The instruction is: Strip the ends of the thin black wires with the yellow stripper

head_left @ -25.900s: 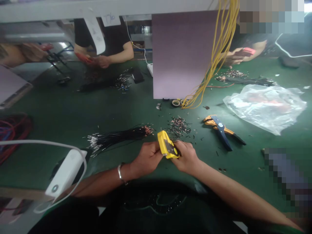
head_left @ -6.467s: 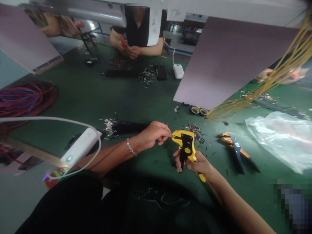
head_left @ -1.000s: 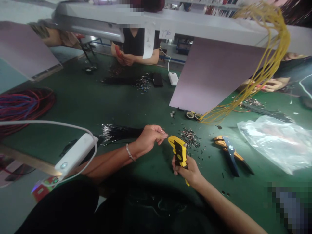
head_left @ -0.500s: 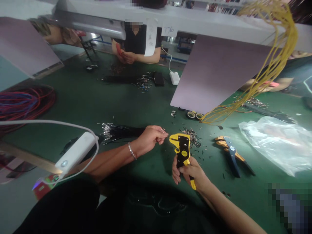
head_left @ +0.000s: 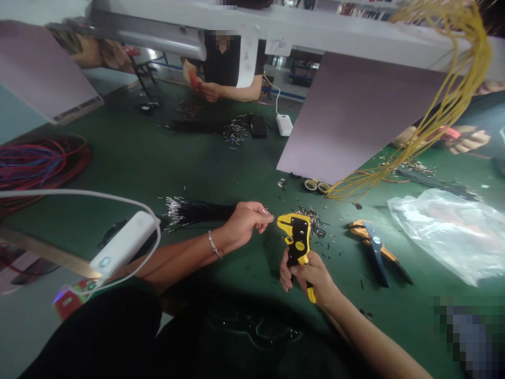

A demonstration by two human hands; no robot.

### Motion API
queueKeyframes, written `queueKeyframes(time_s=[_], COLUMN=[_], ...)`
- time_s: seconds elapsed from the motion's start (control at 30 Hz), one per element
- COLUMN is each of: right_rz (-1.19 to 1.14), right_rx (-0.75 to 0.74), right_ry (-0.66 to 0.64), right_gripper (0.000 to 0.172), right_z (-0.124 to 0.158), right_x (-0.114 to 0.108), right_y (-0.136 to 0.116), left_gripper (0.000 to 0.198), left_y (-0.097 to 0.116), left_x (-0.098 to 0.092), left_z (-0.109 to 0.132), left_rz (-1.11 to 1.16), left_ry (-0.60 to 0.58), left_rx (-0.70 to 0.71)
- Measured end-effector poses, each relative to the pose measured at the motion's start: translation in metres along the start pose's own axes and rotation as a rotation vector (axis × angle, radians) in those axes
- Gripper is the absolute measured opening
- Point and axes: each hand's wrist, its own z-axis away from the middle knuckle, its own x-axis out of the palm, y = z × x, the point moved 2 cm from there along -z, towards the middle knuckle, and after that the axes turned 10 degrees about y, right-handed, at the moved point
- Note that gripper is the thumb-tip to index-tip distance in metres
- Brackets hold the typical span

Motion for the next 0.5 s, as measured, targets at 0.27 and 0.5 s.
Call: queueKeyframes(time_s=[0.27,0.5], right_rz=[0.009,0.034], right_rx=[-0.015,-0.087], right_ry=[0.026,0.100], right_gripper=[0.011,0.013], right_z=[0.002,-0.005], right_x=[0.001,-0.003], right_y=[0.002,0.012], left_gripper=[0.022,0.023], left_y=[-0.006,-0.008], left_x=[0.000,-0.001], left_z=[-0.001,-0.003], left_rz=[0.035,0.043], left_ry=[-0.018,-0.024], left_rx=[-0.070,-0.095])
